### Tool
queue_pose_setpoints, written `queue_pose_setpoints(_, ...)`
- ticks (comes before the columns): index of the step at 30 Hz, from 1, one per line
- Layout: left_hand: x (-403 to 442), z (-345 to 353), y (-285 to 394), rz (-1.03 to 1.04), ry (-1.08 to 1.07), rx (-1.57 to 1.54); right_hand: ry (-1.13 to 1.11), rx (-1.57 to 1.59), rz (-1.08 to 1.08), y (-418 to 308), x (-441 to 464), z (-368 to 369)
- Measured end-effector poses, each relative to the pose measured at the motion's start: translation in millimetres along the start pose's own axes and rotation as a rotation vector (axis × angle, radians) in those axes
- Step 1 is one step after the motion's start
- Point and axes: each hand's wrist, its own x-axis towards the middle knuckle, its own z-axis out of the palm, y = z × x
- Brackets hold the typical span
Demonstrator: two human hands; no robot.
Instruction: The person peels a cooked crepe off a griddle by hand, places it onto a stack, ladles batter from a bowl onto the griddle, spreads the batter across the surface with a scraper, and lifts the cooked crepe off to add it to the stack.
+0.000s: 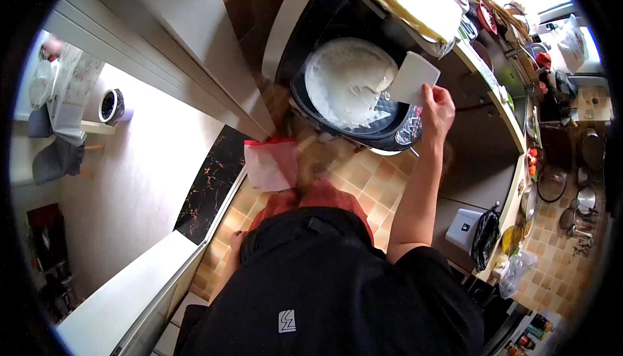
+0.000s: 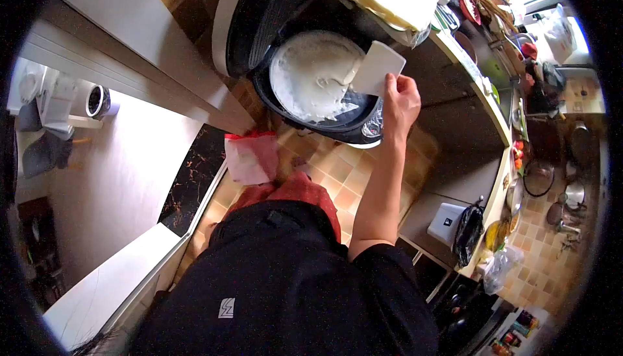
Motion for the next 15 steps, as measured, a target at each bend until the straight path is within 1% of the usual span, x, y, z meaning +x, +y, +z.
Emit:
queue_pose_setpoints(1,3,1,2,0.010,0.017,-0.036,0.048,-0.050,-0.060,-30,-11,-7)
queue_pose_setpoints(2,-1,0,19,0.024,-0.035,-0.012,0.194,-0.121,-0.195,-52,-26,-6)
queue_pose_setpoints(4,-34,-22,72,0.039,-0.120,0.039,0.157,-0.351,-0.585,-20,-24,4)
queue_pose_setpoints(5,-30,-17,66,0.061,-0.070,0.029,0.044,-0.410,-0.588,7,-22,11)
queue_pose_setpoints(6,-29,-16,65,0.068,-0.071,0.059,0.022,-0.430,-0.595,5,-27,12)
queue_pose_setpoints(8,-28,-13,64,0.073,-0.060,0.111,0.088,-0.348,-0.710,-14,-27,3)
queue_pose_setpoints(9,-27,-9,51,0.092,-0.007,0.102,0.146,-0.323,-0.759,-33,-30,-3)
queue_pose_setpoints(10,-4,14,7,0.118,0.179,-0.028,0.160,-0.361,-0.686,-50,-38,-9)
queue_pose_setpoints(12,-22,18,16,0.050,0.200,0.025,0.164,-0.379,-0.811,-44,-38,-10)
queue_pose_setpoints(14,-41,8,39,-0.046,0.033,0.077,-0.138,-0.496,-0.898,-1,-28,-6)
queue_pose_setpoints(15,-43,12,46,-0.095,-0.050,0.098,-0.210,-0.479,-0.897,3,-28,-7)
